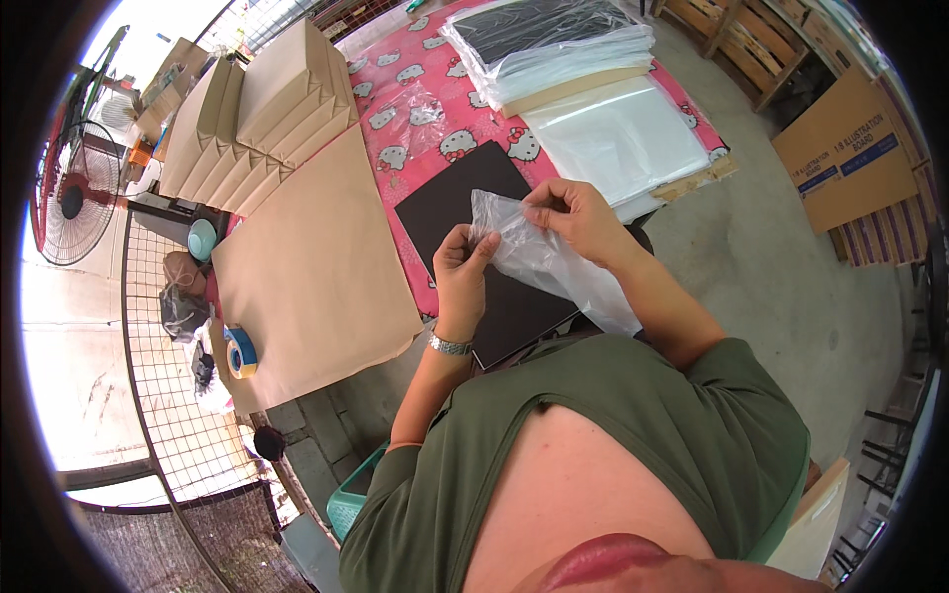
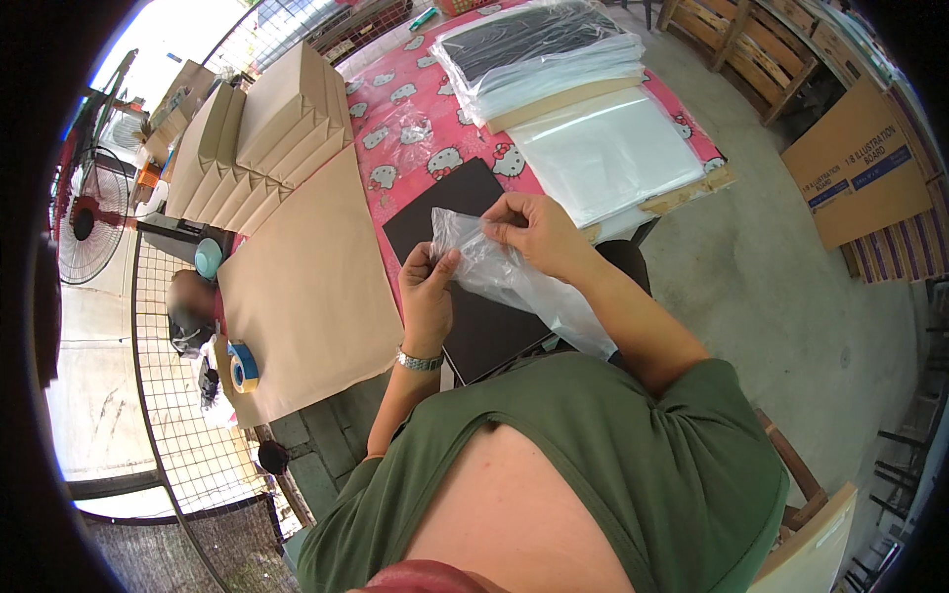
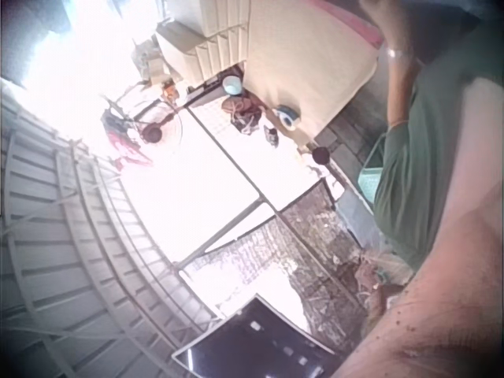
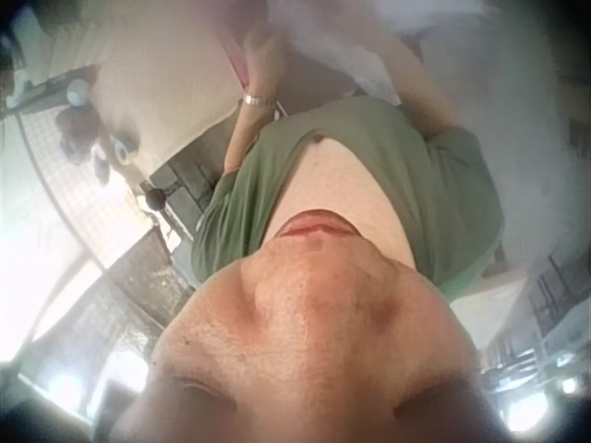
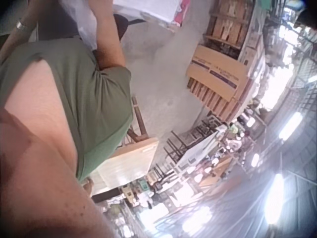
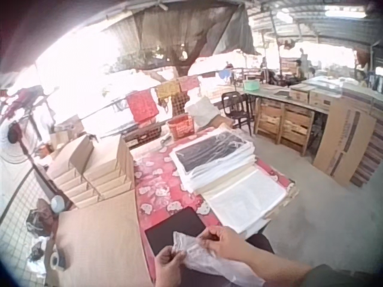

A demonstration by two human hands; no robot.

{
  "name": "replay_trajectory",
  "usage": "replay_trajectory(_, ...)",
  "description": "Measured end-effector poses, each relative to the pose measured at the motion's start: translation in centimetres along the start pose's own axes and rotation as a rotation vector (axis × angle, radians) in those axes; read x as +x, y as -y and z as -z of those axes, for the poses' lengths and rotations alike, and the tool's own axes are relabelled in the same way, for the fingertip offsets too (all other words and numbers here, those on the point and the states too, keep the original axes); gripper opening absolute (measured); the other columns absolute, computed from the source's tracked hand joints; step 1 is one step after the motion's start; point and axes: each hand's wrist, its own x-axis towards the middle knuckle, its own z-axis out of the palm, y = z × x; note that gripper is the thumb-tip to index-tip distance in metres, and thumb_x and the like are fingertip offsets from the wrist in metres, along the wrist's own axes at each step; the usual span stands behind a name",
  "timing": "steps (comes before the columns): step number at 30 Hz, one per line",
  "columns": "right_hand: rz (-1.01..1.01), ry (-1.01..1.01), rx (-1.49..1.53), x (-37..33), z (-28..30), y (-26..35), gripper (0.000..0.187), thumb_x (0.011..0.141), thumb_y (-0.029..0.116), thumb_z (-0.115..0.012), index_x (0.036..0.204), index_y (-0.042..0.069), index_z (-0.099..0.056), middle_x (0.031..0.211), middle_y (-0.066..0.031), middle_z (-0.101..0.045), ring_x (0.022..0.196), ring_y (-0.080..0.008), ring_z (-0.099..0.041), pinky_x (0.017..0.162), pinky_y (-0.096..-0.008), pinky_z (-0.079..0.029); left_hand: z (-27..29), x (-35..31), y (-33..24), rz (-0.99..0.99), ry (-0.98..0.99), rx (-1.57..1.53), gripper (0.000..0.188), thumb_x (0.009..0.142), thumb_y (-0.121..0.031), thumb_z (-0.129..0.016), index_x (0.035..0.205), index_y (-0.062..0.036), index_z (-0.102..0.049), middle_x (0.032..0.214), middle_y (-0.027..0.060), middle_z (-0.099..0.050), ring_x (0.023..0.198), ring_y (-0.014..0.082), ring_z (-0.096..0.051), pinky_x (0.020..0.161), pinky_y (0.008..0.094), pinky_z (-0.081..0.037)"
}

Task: The person places black boards into plastic sleeves by hand, one at a time, and then stacks the packaged boards on a table.

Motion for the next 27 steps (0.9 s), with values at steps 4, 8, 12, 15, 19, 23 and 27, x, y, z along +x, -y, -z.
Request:
replay_trajectory(4, 0.063, -0.012, -0.029, -0.1, -0.4, 0.7, 0.011, 0.084, 0.010, -0.062, 0.089, 0.001, -0.062, 0.071, 0.0009, -0.058, 0.064, -0.0063, -0.050, 0.059, -0.0232, -0.042, -1.2, 0.3, -0.6, 0.088, 0.002, -0.265, 0.012, 0.084, -0.001, -0.061, 0.090, -0.0053, -0.052, 0.081, -0.0012, -0.058, 0.071, 0.0057, -0.053, 0.069, 0.0203, -0.043)
replay_trajectory(8, 0.072, -0.064, -0.257, -0.2, -0.3, 1.5, 0.011, 0.085, 0.011, -0.062, 0.088, 0.001, -0.062, 0.068, -0.0021, -0.060, 0.061, -0.0074, -0.051, 0.055, -0.0251, -0.041, -0.3, 0.3, -0.1, 0.068, 0.025, -0.328, 0.019, 0.082, 0.003, -0.062, 0.088, -0.0078, -0.048, 0.081, -0.0003, -0.057, 0.073, 0.0082, -0.055, 0.069, 0.0217, -0.044)
replay_trajectory(12, 0.216, -0.165, -0.317, -0.2, 0.0, 0.8, 0.009, 0.086, 0.011, -0.061, 0.087, 0.002, -0.062, 0.068, -0.0028, -0.059, 0.061, -0.0083, -0.051, 0.055, -0.0254, -0.041, -0.3, 0.3, 0.0, 0.042, 0.000, -0.229, 0.019, 0.081, 0.001, -0.064, 0.094, -0.0044, -0.051, 0.088, 0.0017, -0.058, 0.078, 0.0105, -0.057, 0.074, 0.0258, -0.047)
replay_trajectory(15, 0.297, -0.186, -0.102, -0.1, -0.5, 0.6, 0.005, 0.087, 0.008, -0.058, 0.087, 0.004, -0.061, 0.067, -0.0021, -0.057, 0.059, -0.0075, -0.049, 0.055, -0.0254, -0.041, -1.8, 0.0, -1.4, 0.140, 0.021, -0.197, 0.024, 0.083, -0.004, -0.063, 0.105, 0.0004, -0.056, 0.096, 0.0053, -0.062, 0.081, 0.0099, -0.058, 0.072, 0.0261, -0.047)
replay_trajectory(19, 0.253, -0.116, -0.201, -0.6, -1.2, 2.3, 0.012, 0.091, 0.014, -0.056, 0.085, 0.003, -0.058, 0.064, -0.0040, -0.055, 0.055, -0.0115, -0.047, 0.051, -0.0269, -0.039, -0.7, -0.2, -1.5, 0.203, 0.085, -0.192, 0.009, 0.082, -0.008, -0.067, 0.085, -0.0009, -0.062, 0.076, 0.0002, -0.062, 0.067, 0.0063, -0.055, 0.065, 0.0218, -0.043)
replay_trajectory(23, 0.234, -0.064, -0.421, -0.2, -0.3, 1.1, 0.017, 0.090, 0.018, -0.057, 0.084, 0.002, -0.058, 0.062, -0.0070, -0.052, 0.055, -0.0157, -0.047, 0.053, -0.0270, -0.039, 0.4, -0.3, -1.5, 0.075, 0.069, -0.225, 0.007, 0.081, -0.005, -0.066, 0.084, -0.0016, -0.061, 0.077, -0.0001, -0.062, 0.067, 0.0059, -0.055, 0.065, 0.0211, -0.043)
replay_trajectory(27, 0.310, -0.071, -0.503, 0.2, 0.1, -0.5, 0.019, 0.088, 0.020, -0.060, 0.081, 0.002, -0.061, 0.069, -0.0089, -0.056, 0.060, -0.0195, -0.054, 0.054, -0.0299, -0.040, -0.2, -0.6, -1.5, 0.115, 0.008, -0.225, 0.008, 0.080, -0.001, -0.065, 0.083, -0.0051, -0.058, 0.080, 0.0010, -0.063, 0.071, 0.0076, -0.057, 0.067, 0.0230, -0.045)
